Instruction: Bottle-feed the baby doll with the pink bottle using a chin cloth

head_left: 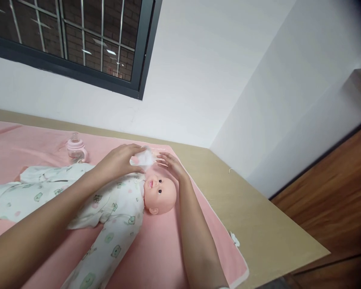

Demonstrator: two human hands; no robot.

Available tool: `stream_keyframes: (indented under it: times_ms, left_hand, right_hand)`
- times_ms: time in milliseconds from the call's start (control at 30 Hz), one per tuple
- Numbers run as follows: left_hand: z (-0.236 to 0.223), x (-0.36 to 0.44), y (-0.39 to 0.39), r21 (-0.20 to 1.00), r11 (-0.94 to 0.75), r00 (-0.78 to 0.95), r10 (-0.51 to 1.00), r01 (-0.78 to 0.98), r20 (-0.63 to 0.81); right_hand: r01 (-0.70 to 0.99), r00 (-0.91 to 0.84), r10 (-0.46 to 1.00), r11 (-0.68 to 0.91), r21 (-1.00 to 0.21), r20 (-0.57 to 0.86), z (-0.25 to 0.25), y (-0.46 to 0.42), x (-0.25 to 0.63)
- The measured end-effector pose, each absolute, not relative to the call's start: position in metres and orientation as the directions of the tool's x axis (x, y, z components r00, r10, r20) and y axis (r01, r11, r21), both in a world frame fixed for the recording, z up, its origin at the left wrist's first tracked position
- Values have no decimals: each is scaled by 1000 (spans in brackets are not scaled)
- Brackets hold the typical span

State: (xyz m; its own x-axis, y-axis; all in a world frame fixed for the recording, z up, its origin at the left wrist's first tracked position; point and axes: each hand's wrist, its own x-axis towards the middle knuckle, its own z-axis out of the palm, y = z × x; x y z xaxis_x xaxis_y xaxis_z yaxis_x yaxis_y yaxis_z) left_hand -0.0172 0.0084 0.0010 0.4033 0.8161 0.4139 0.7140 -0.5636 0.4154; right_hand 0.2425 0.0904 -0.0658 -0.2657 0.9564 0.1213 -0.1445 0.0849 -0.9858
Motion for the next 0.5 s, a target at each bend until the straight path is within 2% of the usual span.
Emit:
stream_keyframes:
  times_ms: [100, 167, 233, 400, 500]
  left_hand:
    - [2, -23, 8, 274, -537, 399, 811, 798, 428]
    - [2, -23, 7, 223, -515, 405, 823, 828, 399]
    - [1, -21, 6, 197, -493, 404, 839, 847, 366]
    - [6, -18, 2, 198, -496, 418, 846, 845, 332]
    - [20, -20, -17, 214, -523, 432, 828, 825, 358]
  right_hand:
    - [9, -312, 908, 298, -954, 280, -23, 69, 227]
    - [92, -393, 848, 422, -902, 357, -1, 50, 213]
    - [228, -443, 814, 507, -831, 375, 11, 34, 196]
    - [445, -396, 802, 594, -671, 447, 10, 18, 167]
    - [562, -352, 815, 578, -592, 461, 10, 20, 166]
